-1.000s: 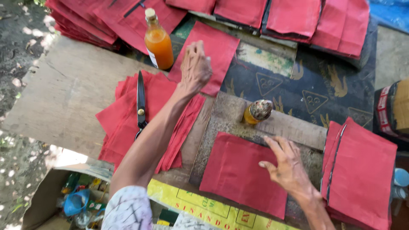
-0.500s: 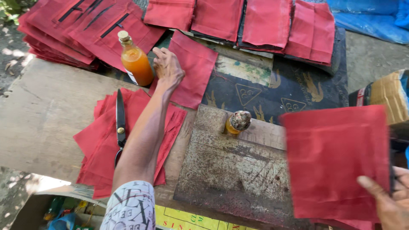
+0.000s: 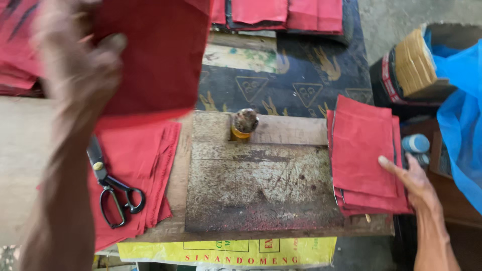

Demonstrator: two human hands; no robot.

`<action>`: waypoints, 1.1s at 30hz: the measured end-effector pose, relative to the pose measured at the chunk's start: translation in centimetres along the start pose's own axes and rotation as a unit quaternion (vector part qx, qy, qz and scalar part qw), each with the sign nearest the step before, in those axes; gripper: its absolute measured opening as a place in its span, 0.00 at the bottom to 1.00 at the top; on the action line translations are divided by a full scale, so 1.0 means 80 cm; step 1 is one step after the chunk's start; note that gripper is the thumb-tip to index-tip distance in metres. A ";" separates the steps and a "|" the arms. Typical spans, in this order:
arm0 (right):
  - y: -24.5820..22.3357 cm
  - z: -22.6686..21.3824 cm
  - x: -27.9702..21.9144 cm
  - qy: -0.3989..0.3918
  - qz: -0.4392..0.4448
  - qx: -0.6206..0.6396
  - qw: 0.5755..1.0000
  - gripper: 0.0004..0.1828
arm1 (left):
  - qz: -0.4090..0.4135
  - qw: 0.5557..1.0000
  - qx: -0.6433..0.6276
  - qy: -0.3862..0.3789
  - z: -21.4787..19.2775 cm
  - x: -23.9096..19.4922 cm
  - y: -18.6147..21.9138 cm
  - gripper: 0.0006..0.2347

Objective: The person folds red cloth pieces on a wooden board, aligns the edges, and uses a bottle to press the folds. The person repeats this process for multiple pieces, stacking the finished items.

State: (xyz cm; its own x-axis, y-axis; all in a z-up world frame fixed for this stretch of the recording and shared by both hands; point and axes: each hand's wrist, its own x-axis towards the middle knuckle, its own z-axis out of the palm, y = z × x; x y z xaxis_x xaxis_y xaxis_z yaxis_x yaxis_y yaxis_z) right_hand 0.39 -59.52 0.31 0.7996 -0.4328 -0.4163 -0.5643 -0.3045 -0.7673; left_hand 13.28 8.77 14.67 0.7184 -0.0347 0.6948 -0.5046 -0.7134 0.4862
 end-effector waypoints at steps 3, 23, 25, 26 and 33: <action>-0.005 -0.015 0.007 -0.053 0.049 0.030 0.997 0.54 | -0.192 0.956 -0.215 -0.063 -0.035 -0.062 0.057 0.16; -0.054 -0.018 0.012 -0.059 0.017 -0.025 0.998 0.50 | -0.567 0.717 -0.374 -0.155 0.056 -0.312 0.055 0.16; -0.052 -0.021 0.015 -0.089 -0.012 -0.018 0.996 0.45 | -0.566 0.724 -0.364 -0.154 0.056 -0.312 0.053 0.17; -0.047 -0.021 0.016 -0.081 0.013 0.001 0.997 0.46 | -0.566 0.725 -0.359 -0.157 0.055 -0.315 0.054 0.17; -0.042 -0.030 0.061 -0.081 -0.025 0.026 0.996 0.43 | -0.549 0.731 -0.372 -0.161 0.055 -0.320 0.053 0.16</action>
State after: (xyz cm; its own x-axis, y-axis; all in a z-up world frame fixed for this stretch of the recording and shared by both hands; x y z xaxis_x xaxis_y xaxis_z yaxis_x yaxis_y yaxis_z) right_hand 5.66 -62.65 2.04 0.8514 -0.2751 -0.4465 -0.5148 -0.2759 -0.8117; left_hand -5.12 3.58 -3.36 0.9005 0.0246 -0.4341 0.4270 0.1385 0.8936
